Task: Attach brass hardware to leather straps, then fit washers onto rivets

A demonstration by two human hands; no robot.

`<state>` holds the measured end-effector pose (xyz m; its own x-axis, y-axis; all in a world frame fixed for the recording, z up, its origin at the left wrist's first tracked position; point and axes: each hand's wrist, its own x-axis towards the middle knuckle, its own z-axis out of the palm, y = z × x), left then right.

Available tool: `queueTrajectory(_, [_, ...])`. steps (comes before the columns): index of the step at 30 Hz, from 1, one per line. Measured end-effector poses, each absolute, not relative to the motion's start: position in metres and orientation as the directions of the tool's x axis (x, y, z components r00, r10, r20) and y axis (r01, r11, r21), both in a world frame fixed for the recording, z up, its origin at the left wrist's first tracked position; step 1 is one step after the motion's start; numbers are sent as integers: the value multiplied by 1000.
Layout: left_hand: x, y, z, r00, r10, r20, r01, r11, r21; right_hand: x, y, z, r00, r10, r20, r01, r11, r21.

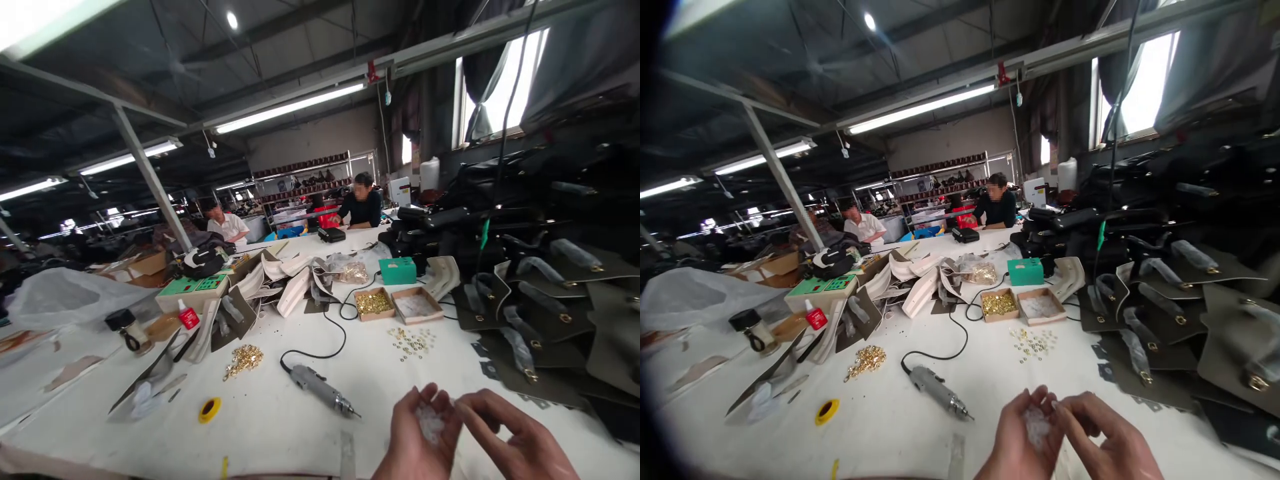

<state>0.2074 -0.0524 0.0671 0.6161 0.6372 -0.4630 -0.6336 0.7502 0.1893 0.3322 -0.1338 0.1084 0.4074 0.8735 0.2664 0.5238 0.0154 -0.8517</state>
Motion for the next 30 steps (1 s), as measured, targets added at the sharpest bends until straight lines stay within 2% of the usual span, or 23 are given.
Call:
queueTrajectory(3, [199,-36,65,544,656,-524,-739,670,72,326,-140,97,443,871,214,488,-34,-872])
queueTrajectory(8, [188,-18,62,580,619,-529,-719,695,24,312,-131,81,501,852,153,434,-95,-896])
queueTrajectory(14, [204,-16,51,708,469,-529,-555,832,-5,314,-98,97,577,799,166,446,-138,-885])
queueTrajectory(17, [212,-12,44,753,370,-545,-425,905,28,340,-60,98,636,759,141,453,-220,-864])
queueTrajectory(20, [215,1,37,782,303,-544,-313,947,77,373,-11,84,642,759,103,476,-289,-831])
queueTrajectory(24, [218,29,30,789,235,-568,-230,970,81,404,54,55,581,806,113,583,-315,-749])
queueTrajectory(30, [225,54,23,840,163,-517,-211,977,-34,414,102,20,509,857,81,647,-318,-693])
